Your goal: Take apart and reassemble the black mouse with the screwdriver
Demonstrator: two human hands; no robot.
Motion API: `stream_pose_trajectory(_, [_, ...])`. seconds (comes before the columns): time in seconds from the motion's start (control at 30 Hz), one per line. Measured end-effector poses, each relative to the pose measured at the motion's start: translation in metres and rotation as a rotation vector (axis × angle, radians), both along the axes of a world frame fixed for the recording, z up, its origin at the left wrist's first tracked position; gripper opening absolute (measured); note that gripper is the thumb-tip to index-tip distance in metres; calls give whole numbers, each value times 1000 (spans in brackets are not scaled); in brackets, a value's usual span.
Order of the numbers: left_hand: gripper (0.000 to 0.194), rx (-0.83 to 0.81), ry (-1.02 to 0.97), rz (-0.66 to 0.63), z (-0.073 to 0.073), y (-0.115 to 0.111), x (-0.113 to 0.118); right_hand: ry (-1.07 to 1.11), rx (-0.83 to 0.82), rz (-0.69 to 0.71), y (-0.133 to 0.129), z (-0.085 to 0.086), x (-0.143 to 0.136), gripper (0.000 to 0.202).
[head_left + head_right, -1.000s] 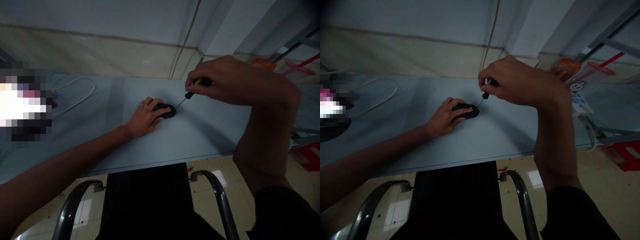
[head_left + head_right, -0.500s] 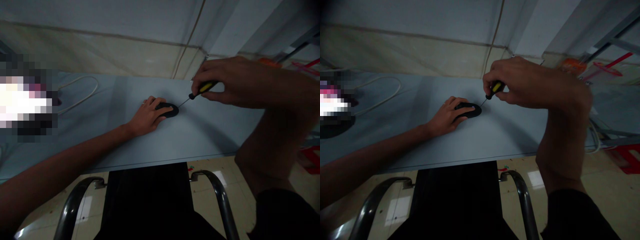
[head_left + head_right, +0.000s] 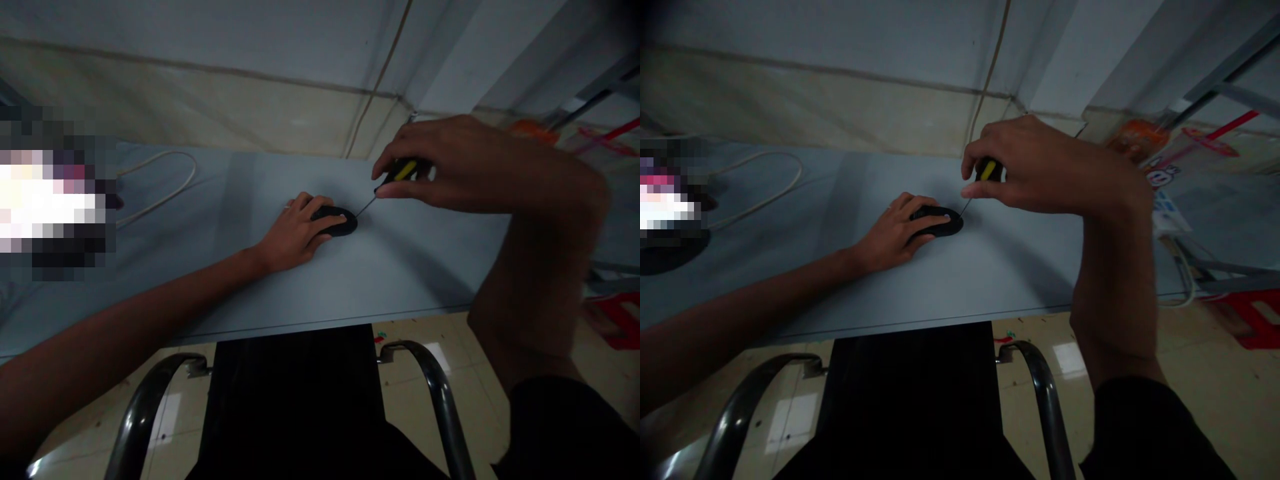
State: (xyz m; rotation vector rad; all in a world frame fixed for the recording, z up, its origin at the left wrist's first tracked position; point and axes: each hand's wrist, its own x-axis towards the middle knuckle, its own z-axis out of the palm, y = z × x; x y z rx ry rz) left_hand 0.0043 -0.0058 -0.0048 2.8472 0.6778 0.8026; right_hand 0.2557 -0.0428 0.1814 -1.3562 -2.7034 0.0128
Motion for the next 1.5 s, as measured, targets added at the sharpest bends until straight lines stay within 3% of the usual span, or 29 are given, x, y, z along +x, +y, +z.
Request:
stream_pose_trajectory(0.2, [41,1,-21,-6,-2,1,0,-104,66,88,0,-2,0,14])
stream_pose_trajectory(0.33, [40,19,-20,-12,-3,2,0,-111,79,8,0,-2,2,19])
stream_pose_trajectory(0.5, [39,77,-18,34,-3,0,0,-98,54,48,-2,1,2,13])
stream_pose_trajectory(0.63, [42,112,47,65,-1,-5,0,-151,55,-18,-7,3,-3,17])
stream_pose_trajectory(0.8, [49,169,101,84,3,-9,2,-131,50,73,-6,2,-1,16])
stream_pose_trajectory(0.9, [57,193,128,83,6,-12,2,-92,35,-14,-5,1,1,22])
stream_pose_trajectory(1.03, [62,174,133,81,9,-14,2,-38,20,-2,-5,2,0,16])
stream_pose_trajectory(1.5, [54,147,116,59,6,-13,1,-58,38,-8,-9,2,-1,24])
